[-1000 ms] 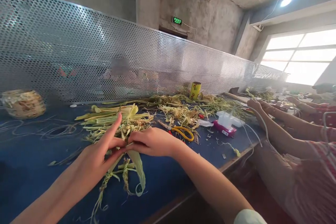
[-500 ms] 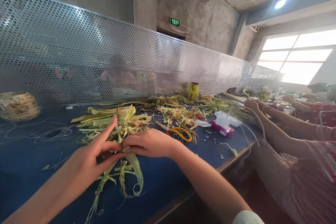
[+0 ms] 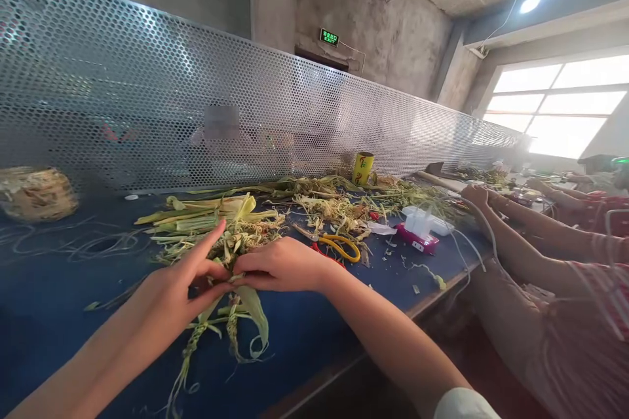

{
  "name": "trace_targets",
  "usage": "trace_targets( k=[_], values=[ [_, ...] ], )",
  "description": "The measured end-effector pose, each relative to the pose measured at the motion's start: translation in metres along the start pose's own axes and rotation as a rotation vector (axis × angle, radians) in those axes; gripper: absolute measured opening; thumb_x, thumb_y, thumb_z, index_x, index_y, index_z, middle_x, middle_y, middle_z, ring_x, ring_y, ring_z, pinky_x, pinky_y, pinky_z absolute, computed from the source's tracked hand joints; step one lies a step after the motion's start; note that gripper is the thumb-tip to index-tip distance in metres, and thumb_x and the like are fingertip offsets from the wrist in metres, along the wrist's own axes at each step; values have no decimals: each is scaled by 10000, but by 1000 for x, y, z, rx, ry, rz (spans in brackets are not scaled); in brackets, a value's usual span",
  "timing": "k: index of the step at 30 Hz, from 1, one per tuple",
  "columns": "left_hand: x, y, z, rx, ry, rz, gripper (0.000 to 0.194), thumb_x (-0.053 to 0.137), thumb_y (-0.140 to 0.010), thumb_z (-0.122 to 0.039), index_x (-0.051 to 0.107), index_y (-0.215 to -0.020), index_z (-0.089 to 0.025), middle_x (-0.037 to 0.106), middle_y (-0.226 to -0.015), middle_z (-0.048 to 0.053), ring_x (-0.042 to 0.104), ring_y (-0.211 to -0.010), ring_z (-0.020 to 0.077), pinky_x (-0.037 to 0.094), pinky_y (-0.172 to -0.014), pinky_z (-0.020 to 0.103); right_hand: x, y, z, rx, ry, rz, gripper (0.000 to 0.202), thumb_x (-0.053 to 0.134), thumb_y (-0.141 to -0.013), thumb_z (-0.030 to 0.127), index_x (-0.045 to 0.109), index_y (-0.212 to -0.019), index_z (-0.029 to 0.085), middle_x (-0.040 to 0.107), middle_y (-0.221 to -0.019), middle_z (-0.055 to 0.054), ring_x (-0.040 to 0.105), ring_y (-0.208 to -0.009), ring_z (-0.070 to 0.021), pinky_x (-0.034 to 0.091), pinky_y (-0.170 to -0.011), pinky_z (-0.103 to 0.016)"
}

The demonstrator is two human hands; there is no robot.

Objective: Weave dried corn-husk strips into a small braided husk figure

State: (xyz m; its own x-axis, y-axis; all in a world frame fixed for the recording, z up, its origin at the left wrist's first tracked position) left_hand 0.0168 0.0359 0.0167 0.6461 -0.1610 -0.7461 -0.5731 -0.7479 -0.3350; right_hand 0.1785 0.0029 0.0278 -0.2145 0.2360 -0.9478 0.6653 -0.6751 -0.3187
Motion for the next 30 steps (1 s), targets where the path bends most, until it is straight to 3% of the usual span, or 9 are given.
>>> trace_targets(
  k=[5, 9, 21, 25, 30],
  values=[
    [1, 2, -3, 69, 9, -27, 723, 440, -833, -482, 117, -1450, -287, 737, -920, 7, 677, -890, 249, 534, -732, 317, -1, 1, 0, -26, -10, -3, 218, 371, -942, 285, 552, -1013, 187, 661, -888, -7, 579, -744, -106, 339, -587, -212],
    [-1, 4, -7, 72, -19, -59, 765, 455, -831, -489, 82, -1457, -255, 743, -851, 21, 685, -843, 254, 529, -714, 319, -1, 0, 1, 17, -11, -10, 259, 373, -936, 370, 541, -1012, 189, 669, -884, -12, 588, -732, -117, 350, -598, -221],
    [-4, 6, -10, 20, 67, -61, 755, 484, -800, -511, 144, -1444, -313, 731, -861, -10, 677, -815, 244, 519, -678, 301, -1, 1, 2, 32, -41, -24, 209, 373, -941, 319, 524, -1015, 195, 658, -858, -3, 574, -689, -105, 338, -589, -204],
    [-7, 6, -12, 25, 46, -98, 789, 519, -792, -494, 129, -1448, -293, 730, -826, -3, 676, -816, 241, 518, -701, 301, -1, 1, 2, 86, -48, -14, 238, 364, -944, 341, 531, -1009, 184, 657, -828, -13, 578, -684, -113, 333, -579, -207],
    [-5, 3, -8, 26, 13, -73, 852, 532, -781, -491, 62, -1457, -269, 736, -811, 18, 684, -794, 270, 537, -655, 328, -1, 0, 5, 22, -17, -8, 201, 379, -937, 300, 547, -969, 193, 656, -860, -7, 570, -701, -103, 329, -579, -207]
  ],
)
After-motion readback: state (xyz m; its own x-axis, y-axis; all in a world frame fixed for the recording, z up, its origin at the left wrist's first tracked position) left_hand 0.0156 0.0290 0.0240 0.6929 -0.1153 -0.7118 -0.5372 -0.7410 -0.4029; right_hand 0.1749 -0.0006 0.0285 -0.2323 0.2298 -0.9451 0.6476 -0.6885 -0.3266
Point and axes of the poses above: each hand's wrist, its own y-axis away from the middle knuckle, its own x-axis out of the palm, z = x × y, the point moved 3 cm from there along -y, towards the middle knuckle
